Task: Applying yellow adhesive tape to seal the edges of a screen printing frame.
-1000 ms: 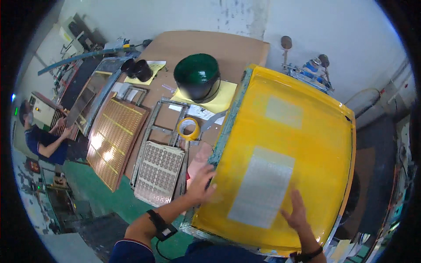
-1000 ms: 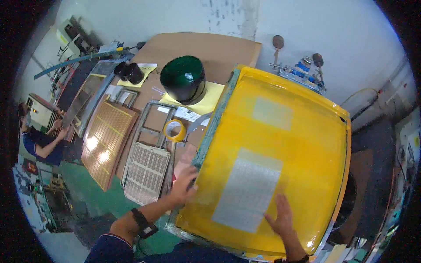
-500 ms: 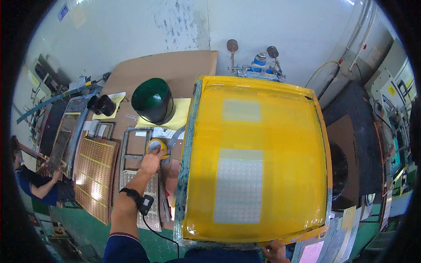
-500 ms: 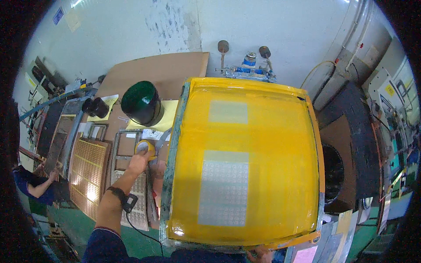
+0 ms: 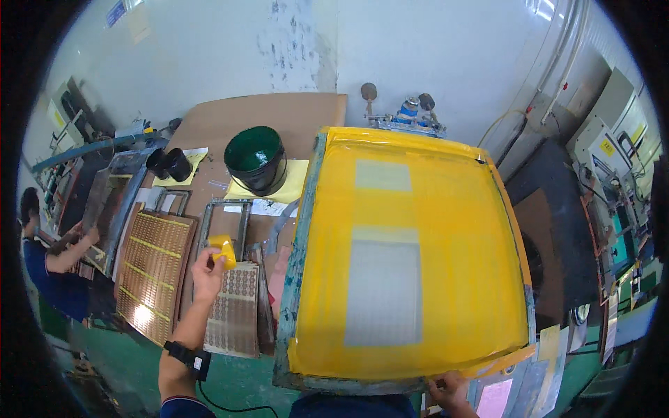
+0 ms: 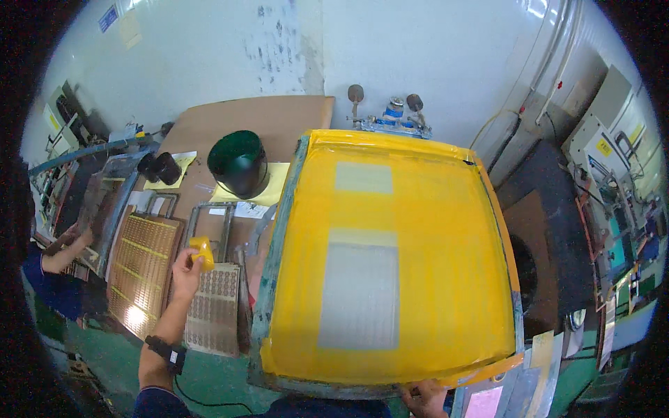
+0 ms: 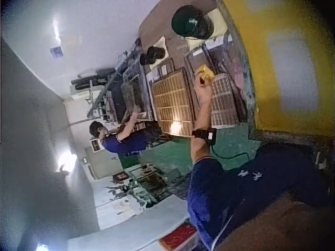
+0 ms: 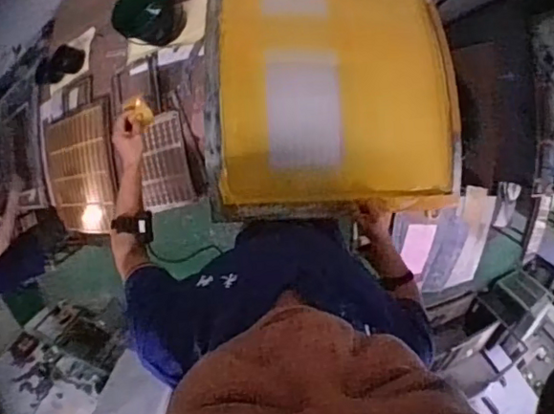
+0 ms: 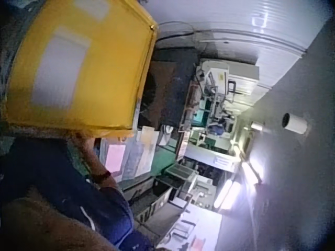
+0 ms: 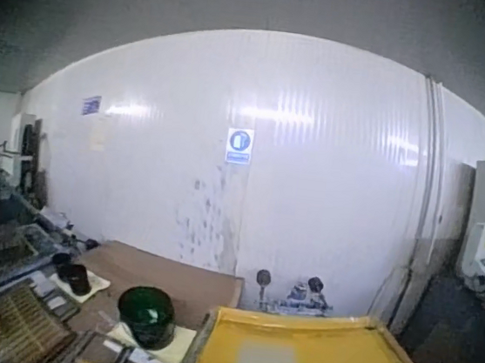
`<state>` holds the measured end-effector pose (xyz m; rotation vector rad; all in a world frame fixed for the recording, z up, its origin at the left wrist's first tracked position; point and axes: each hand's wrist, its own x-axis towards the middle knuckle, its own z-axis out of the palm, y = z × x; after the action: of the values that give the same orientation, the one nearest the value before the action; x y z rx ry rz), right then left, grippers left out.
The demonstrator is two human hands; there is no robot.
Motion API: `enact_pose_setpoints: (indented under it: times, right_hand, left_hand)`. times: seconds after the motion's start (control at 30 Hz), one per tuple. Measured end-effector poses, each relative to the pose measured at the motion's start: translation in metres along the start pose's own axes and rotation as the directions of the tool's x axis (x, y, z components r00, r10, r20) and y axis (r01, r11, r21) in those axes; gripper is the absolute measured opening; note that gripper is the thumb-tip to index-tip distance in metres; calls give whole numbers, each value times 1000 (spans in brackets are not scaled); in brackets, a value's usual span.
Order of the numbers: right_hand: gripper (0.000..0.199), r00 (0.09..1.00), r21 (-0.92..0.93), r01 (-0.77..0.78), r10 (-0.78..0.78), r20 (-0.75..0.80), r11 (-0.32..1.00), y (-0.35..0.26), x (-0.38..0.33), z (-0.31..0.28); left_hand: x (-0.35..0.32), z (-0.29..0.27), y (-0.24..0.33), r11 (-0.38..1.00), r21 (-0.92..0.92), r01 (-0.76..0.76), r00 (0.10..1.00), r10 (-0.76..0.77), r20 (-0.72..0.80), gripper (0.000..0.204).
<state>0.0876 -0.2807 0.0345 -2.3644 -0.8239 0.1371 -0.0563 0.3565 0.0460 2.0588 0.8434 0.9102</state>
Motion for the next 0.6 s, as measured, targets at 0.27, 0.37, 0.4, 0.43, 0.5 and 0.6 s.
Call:
enact_pose_setpoints:
  times: [0.27,0.37,0.4,0.43,0.5,0.6]
  right_hand:
    - [11,836,-323,444,-516,-187,836,-75,37,-109]
    - [22,658,-532,482,-689,-305,696,-103,69,-162]
    - [21,616,-551,506,-725,-309,664,-116,84,-182]
    - [23,554,-561,529,-760,-339,636,-129,101,-199]
    - [29,493,-612,512,-789,-366,604,-160,137,-223]
    - [35,453,-571,552,-794,-406,607,-183,177,-254]
  left_hand:
    - [-47,-42,-21,943,-243,228,967,-249,-59,15]
    - [-69,-26,1,942,-263,210,977,-212,19,17]
    - [-79,-18,-7,940,-271,209,978,-197,71,18]
    - [-89,-9,-11,936,-280,211,975,-182,127,19]
    - [-116,7,-9,956,207,-207,978,206,26,20]
    - [-133,26,66,913,-338,227,928,-97,361,20]
